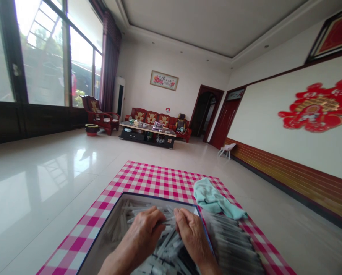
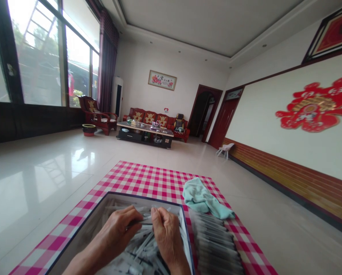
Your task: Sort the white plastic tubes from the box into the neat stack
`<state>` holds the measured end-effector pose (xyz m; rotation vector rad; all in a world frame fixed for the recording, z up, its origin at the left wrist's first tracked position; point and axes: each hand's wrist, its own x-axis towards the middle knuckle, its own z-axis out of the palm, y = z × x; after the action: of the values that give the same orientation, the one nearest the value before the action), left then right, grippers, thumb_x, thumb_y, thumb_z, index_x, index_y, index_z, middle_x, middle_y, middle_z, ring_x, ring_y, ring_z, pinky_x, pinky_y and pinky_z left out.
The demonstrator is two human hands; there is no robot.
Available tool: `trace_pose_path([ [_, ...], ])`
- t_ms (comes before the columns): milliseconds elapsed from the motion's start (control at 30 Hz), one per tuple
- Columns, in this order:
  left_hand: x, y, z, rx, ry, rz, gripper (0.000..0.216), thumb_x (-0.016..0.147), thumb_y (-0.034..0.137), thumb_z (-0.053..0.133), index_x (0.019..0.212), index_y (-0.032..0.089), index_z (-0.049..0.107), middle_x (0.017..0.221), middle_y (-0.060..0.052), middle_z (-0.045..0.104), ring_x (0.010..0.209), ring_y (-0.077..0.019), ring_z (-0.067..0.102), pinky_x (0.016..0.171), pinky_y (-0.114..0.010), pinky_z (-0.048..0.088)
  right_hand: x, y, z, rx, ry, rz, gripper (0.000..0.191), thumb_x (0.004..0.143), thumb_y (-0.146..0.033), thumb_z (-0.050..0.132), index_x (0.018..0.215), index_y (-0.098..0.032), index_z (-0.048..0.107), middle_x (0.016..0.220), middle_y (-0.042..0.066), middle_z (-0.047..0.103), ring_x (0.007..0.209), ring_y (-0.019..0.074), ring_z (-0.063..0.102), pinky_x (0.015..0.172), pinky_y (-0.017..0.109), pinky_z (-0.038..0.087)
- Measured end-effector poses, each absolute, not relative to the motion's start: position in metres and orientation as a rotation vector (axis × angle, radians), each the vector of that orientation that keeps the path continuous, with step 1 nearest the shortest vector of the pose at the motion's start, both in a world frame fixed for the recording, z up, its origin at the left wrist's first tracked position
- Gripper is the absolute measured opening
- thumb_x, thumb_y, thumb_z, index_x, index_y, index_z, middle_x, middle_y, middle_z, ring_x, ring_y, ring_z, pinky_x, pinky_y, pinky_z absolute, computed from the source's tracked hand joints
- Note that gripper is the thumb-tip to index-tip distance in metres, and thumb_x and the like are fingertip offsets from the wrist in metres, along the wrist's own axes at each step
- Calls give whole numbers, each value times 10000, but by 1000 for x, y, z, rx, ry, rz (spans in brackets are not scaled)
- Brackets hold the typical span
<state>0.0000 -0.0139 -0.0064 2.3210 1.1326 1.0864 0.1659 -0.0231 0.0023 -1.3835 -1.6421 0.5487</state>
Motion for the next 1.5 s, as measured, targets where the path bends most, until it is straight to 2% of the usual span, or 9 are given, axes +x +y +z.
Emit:
trace_pose_path([
  [167, 11, -15, -17, 2425, 1155, 1204, 234, 914, 127, 371, 878, 195, 593, 787, -22, 578, 693, -128, 576, 654, -222, 432, 166, -21, -3, -1408, -1494, 689, 483, 893, -530, 383, 529, -223, 464, 463, -29, 473, 467, 143, 446, 511, 265, 353],
  [333, 9, -12, -17, 2412, 1173, 1173, 217, 911, 159, 399, 874, 199, 609, 768, -20, 581, 681, -132, 581, 657, -226, 434, 171, -23, -2, -1383, -1523, 753, 505, 893, -552, 379, 539, -216, 511, 472, -23, 503, 478, 148, 485, 515, 262, 371],
  [433, 5, -10, -14, 2326, 1190, 1147, 197, 902, 191, 434, 852, 204, 623, 735, -8, 589, 658, -128, 584, 644, -223, 415, 174, -28, 5, -1318, -1539, 763, 425, 909, -524, 371, 776, -225, 644, 628, -4, 619, 610, 170, 585, 606, 262, 431],
  [533, 4, -12, -10, 2242, 1170, 1152, 203, 898, 207, 442, 817, 195, 627, 707, 2, 595, 644, -118, 573, 626, -217, 383, 176, -30, 11, -1241, -1503, 877, 331, 878, -492, 471, 1018, -243, 640, 781, 7, 673, 744, 188, 622, 688, 265, 464],
  [833, 8, -14, -9, 1778, 954, 910, 392, 881, 408, 463, 607, 152, 577, 485, 58, 407, 457, -70, 351, 463, -206, 250, 178, -23, 0, -1087, -1413, 1037, 260, 851, -414, 559, 1003, -233, 667, 839, 17, 668, 791, 182, 588, 748, 279, 464],
  [1067, 16, -24, -5, 1242, 538, 846, 365, 816, 442, 546, 616, 136, 570, 537, 30, 483, 434, -47, 347, 414, -179, 226, 165, -31, 5, -640, -1139, 1392, 327, 859, -399, 539, 1123, -223, 619, 1142, 92, 649, 1062, 249, 583, 943, 396, 423],
  [1167, 18, -24, -5, 1097, 458, 820, 345, 793, 426, 576, 622, 126, 579, 510, 25, 486, 388, -36, 342, 375, -169, 216, 163, -32, 5, -524, -1062, 1486, 316, 858, -368, 552, 1116, -196, 612, 1095, 121, 673, 994, 239, 616, 843, 367, 482],
  [1333, 19, -23, -7, 910, 440, 708, 303, 762, 407, 616, 749, 105, 640, 529, 7, 541, 340, -24, 344, 335, -153, 223, 163, -30, 3, -532, -1026, 1509, 233, 831, -334, 619, 1014, -190, 638, 897, 78, 717, 574, 133, 611, 508, 255, 497],
  [1500, 26, -25, -6, 921, 492, 815, 318, 740, 424, 643, 700, 109, 632, 502, 26, 503, 340, -20, 322, 339, -157, 199, 160, -27, 0, -600, -917, 1442, 223, 749, -351, 720, 887, -184, 668, 796, 46, 713, 612, 136, 626, 529, 241, 498],
])
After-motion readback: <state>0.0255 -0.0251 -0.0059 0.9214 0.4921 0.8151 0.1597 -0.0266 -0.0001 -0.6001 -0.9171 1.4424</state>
